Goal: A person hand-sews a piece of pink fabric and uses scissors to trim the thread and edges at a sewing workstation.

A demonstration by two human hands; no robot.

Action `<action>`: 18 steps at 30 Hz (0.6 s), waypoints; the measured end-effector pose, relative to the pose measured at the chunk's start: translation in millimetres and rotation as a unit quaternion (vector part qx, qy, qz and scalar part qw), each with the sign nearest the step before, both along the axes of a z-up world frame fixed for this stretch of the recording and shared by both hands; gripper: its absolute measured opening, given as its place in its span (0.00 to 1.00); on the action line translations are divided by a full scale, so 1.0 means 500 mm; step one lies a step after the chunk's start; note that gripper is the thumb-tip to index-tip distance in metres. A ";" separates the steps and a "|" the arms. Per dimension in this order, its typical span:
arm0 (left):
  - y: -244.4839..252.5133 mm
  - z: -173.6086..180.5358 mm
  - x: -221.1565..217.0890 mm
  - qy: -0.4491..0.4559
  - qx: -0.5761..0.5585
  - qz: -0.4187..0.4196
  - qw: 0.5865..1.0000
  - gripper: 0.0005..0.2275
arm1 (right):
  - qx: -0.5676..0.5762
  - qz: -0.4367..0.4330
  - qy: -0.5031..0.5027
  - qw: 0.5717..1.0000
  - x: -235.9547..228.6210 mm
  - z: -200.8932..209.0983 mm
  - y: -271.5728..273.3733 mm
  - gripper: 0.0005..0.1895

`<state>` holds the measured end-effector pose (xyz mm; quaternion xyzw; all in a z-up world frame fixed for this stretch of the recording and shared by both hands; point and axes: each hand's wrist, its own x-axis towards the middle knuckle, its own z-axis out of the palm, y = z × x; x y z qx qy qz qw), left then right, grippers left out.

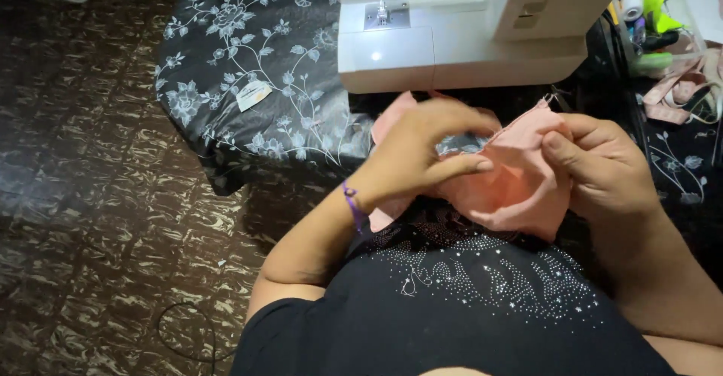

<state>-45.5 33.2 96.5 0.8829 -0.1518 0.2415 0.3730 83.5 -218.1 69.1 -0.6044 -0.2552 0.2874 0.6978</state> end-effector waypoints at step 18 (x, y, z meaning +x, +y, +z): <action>-0.046 -0.033 -0.011 0.153 -0.261 -0.106 0.947 0.09 | -0.006 -0.069 -0.564 0.823 -0.076 0.045 0.038 0.16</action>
